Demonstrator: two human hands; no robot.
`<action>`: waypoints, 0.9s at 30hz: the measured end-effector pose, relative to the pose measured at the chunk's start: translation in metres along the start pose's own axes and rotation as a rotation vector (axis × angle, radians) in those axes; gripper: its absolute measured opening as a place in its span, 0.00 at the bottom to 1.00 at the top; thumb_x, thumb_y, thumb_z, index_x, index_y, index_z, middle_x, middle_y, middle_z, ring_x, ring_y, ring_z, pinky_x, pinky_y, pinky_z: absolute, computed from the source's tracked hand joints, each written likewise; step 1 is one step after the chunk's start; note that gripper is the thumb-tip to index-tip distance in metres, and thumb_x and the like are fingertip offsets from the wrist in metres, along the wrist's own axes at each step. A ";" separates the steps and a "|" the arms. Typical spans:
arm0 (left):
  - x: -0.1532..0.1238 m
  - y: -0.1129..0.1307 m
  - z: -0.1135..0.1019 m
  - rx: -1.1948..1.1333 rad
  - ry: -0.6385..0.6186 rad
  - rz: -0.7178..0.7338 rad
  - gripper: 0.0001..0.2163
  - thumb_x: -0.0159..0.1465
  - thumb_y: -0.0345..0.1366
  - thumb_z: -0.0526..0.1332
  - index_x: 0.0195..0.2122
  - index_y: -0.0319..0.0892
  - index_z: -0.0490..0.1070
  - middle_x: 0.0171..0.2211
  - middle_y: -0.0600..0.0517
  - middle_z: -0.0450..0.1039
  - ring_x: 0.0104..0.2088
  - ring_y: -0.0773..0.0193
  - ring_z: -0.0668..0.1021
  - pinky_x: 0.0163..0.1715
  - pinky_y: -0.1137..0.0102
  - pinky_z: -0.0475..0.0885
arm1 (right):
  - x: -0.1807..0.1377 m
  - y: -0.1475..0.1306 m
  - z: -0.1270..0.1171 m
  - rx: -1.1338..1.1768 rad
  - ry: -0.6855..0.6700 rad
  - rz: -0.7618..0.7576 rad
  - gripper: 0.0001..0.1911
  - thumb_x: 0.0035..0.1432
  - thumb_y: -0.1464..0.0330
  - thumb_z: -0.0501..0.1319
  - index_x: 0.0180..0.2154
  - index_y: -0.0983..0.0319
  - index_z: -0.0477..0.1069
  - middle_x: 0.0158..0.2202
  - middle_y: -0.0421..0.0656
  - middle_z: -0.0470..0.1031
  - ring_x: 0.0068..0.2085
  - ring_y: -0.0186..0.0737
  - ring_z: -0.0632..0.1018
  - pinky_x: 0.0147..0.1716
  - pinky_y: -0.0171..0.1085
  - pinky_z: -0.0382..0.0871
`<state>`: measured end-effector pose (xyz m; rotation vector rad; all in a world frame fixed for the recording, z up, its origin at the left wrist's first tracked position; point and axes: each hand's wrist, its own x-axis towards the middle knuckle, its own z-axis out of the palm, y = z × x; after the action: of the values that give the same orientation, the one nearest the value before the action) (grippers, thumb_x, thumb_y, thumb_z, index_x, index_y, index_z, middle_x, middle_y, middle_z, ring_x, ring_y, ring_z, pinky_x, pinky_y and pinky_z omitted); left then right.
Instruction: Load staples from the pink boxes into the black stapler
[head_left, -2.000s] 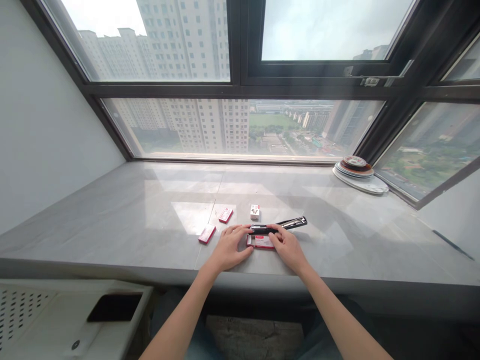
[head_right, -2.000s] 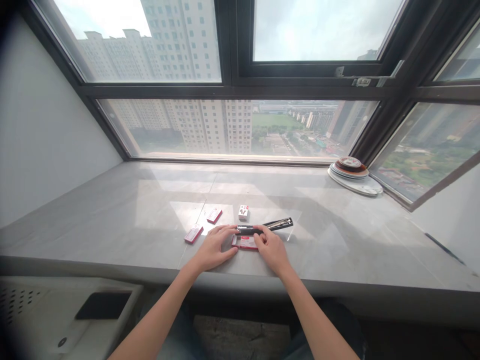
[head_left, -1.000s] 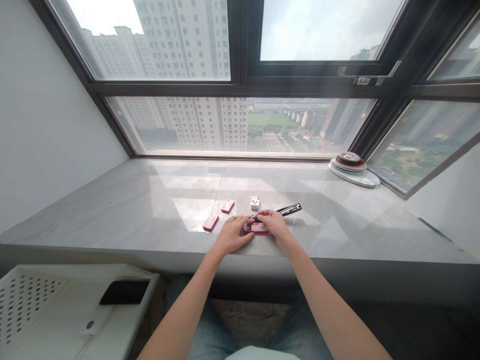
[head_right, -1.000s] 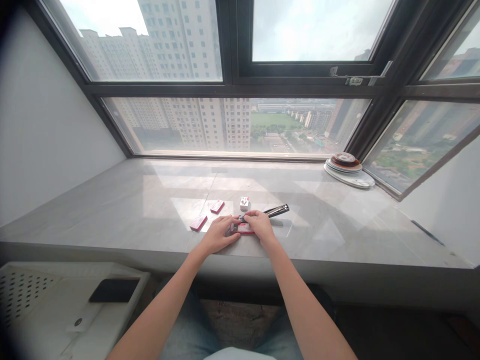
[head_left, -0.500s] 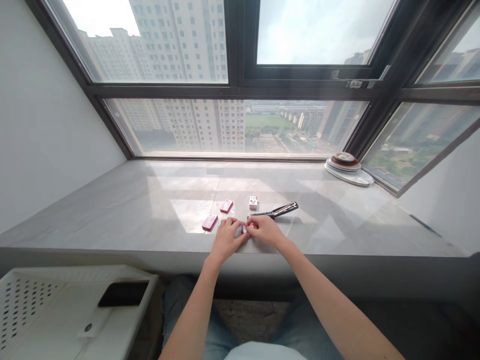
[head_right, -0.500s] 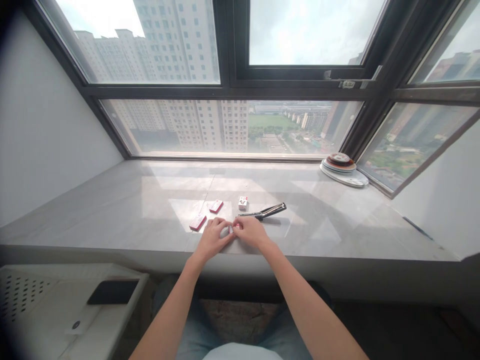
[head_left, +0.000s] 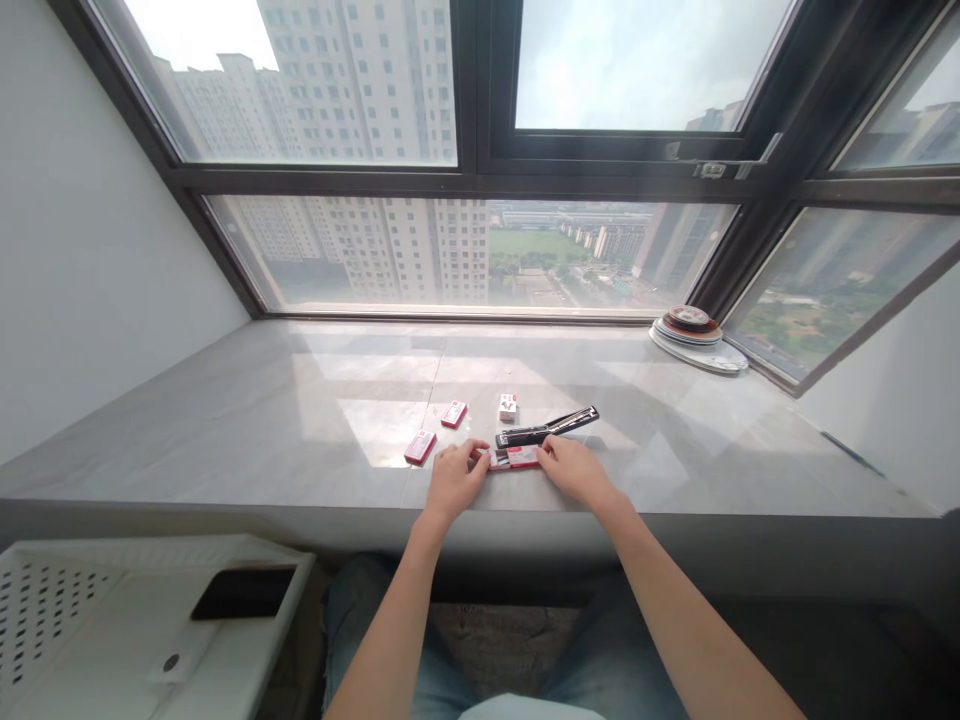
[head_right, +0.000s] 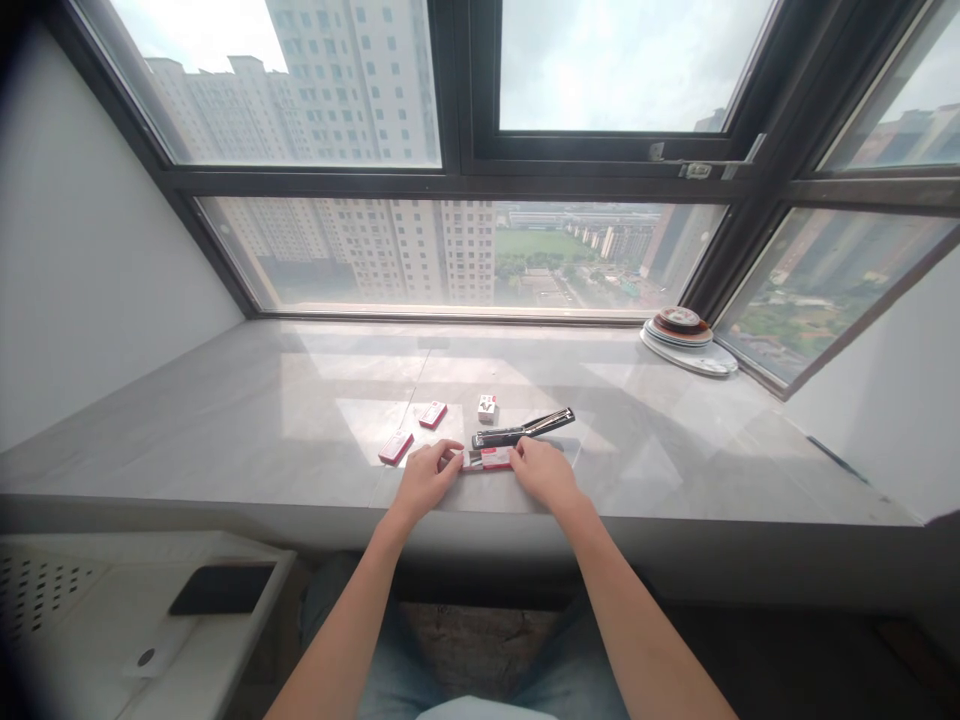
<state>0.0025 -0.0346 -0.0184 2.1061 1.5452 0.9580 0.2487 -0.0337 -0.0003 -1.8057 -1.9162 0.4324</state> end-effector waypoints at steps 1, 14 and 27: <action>0.002 0.002 0.003 0.007 0.008 -0.004 0.10 0.71 0.44 0.58 0.46 0.50 0.76 0.34 0.54 0.80 0.39 0.58 0.78 0.48 0.61 0.67 | -0.001 0.000 0.002 0.011 -0.019 -0.017 0.15 0.69 0.60 0.57 0.32 0.60 0.72 0.30 0.44 0.77 0.32 0.40 0.73 0.31 0.36 0.54; 0.002 0.034 0.022 0.172 0.005 0.151 0.17 0.74 0.49 0.53 0.58 0.54 0.73 0.42 0.50 0.75 0.46 0.56 0.76 0.49 0.60 0.64 | 0.006 0.080 -0.035 0.555 -0.154 0.367 0.39 0.55 0.42 0.66 0.58 0.60 0.64 0.27 0.39 0.73 0.18 0.33 0.67 0.17 0.32 0.54; 0.007 0.043 0.030 0.275 0.009 0.102 0.23 0.65 0.56 0.63 0.58 0.55 0.72 0.45 0.48 0.72 0.49 0.51 0.73 0.50 0.57 0.63 | 0.091 0.030 -0.043 0.547 -0.293 -0.301 0.25 0.50 0.53 0.73 0.45 0.60 0.78 0.26 0.36 0.68 0.29 0.34 0.68 0.31 0.35 0.63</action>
<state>0.0547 -0.0395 -0.0105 2.3910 1.6693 0.8277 0.2952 0.0550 0.0307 -1.1317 -1.9592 1.0397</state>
